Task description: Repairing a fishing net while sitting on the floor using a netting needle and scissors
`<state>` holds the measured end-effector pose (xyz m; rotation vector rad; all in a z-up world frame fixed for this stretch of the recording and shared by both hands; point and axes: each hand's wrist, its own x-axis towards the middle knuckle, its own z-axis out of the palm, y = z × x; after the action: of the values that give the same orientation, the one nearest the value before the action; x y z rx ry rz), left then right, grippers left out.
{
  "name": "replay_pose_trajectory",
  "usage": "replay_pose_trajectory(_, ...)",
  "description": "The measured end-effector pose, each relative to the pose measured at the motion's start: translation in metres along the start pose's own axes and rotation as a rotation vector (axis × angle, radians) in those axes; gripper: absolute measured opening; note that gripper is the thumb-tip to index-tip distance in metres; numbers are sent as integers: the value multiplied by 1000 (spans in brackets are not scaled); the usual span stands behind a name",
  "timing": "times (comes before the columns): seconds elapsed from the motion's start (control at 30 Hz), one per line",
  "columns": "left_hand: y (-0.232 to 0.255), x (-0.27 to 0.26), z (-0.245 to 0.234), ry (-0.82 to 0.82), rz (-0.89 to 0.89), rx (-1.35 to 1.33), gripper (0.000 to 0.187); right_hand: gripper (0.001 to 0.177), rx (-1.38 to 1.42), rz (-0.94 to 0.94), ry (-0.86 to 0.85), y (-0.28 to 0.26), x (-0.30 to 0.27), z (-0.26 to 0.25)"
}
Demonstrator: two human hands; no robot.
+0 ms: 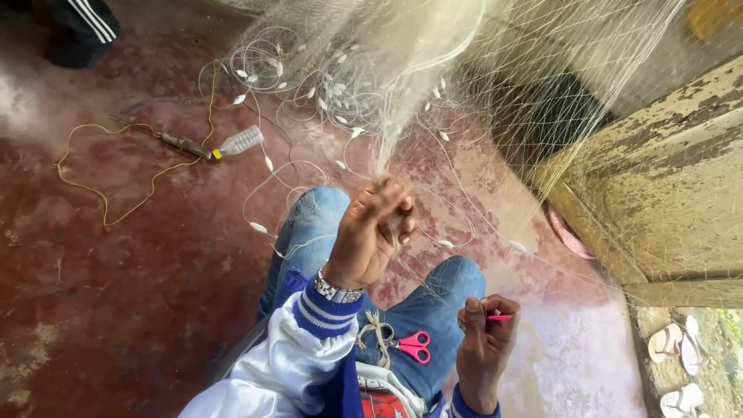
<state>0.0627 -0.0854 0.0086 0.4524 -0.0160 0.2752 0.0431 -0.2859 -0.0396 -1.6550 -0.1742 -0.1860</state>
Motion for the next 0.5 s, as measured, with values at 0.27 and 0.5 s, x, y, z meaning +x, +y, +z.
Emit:
replay_pose_trajectory(0.27, -10, 4, 9, 81, 109, 62, 9, 16, -10, 11, 9, 3, 0, -4)
replay_pose_trajectory(0.5, -9, -13, 18, -140, 213, 210, 13, 16, 1, -29, -3, 1, 7, -2)
